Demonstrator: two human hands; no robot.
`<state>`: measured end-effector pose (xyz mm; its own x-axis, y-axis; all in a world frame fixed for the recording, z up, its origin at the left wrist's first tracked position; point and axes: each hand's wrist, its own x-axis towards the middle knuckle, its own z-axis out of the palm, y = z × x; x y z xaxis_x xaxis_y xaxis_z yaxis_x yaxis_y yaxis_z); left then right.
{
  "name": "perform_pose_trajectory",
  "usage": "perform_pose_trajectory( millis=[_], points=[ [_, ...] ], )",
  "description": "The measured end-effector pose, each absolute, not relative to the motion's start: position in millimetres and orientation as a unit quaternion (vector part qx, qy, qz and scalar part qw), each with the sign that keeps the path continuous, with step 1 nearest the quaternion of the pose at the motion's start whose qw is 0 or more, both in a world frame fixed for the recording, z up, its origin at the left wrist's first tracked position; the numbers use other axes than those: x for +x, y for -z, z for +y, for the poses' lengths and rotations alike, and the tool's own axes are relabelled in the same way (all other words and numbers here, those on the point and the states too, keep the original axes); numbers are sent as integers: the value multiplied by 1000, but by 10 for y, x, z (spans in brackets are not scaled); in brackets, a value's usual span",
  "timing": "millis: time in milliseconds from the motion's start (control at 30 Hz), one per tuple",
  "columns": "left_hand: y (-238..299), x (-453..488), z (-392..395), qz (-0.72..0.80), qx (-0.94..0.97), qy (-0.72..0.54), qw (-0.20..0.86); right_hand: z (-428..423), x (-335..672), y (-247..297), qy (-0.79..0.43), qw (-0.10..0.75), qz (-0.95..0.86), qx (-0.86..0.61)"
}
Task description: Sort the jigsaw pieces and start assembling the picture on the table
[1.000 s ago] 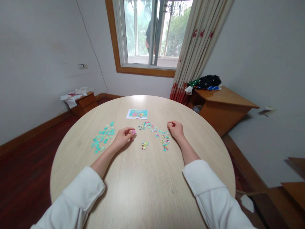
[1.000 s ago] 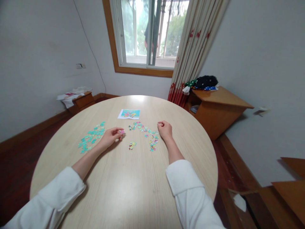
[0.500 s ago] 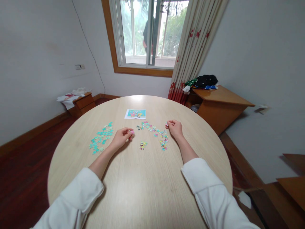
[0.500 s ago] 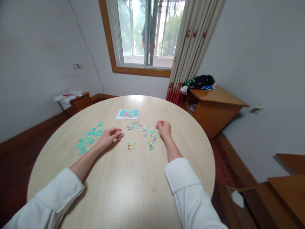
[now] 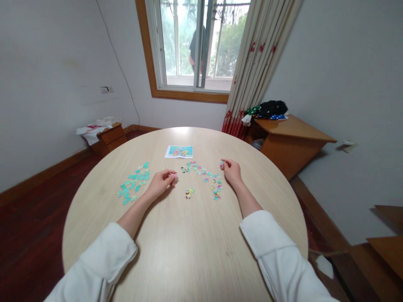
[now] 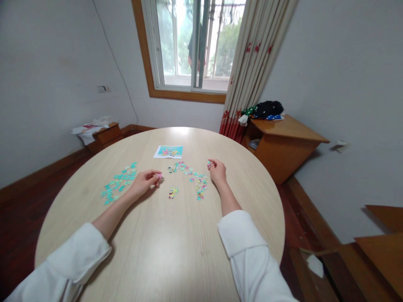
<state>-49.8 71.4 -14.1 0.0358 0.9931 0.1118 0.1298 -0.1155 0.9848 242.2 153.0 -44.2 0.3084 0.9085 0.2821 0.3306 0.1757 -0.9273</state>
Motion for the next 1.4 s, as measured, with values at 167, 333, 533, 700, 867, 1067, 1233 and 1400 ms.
perform_pose_trajectory(
  millis=[167,333,533,700,867,1067,1233,1400],
  points=[
    [111,-491,698,500,565,-482,446,1545,2413,457,-275,569,-506,-587],
    [106,-489,697,501,563,-482,446,1566,2412,484,-285,573,-490,-592],
    [111,-487,697,501,569,-479,443,1579,2429,504,-271,578,-497,-588],
    [114,-489,699,500,567,-480,445,1569,2434,486,-278,577,-496,-586],
    [123,-496,707,500,573,-477,440,1562,2441,484,-265,580,-509,-578],
    [135,-499,714,498,570,-483,439,1543,2443,478,-252,574,-529,-572],
    [128,-496,710,503,573,-475,440,1536,2438,467,-253,575,-530,-570],
    [120,-500,701,504,573,-474,439,1520,2419,439,-255,570,-530,-574]
  ],
)
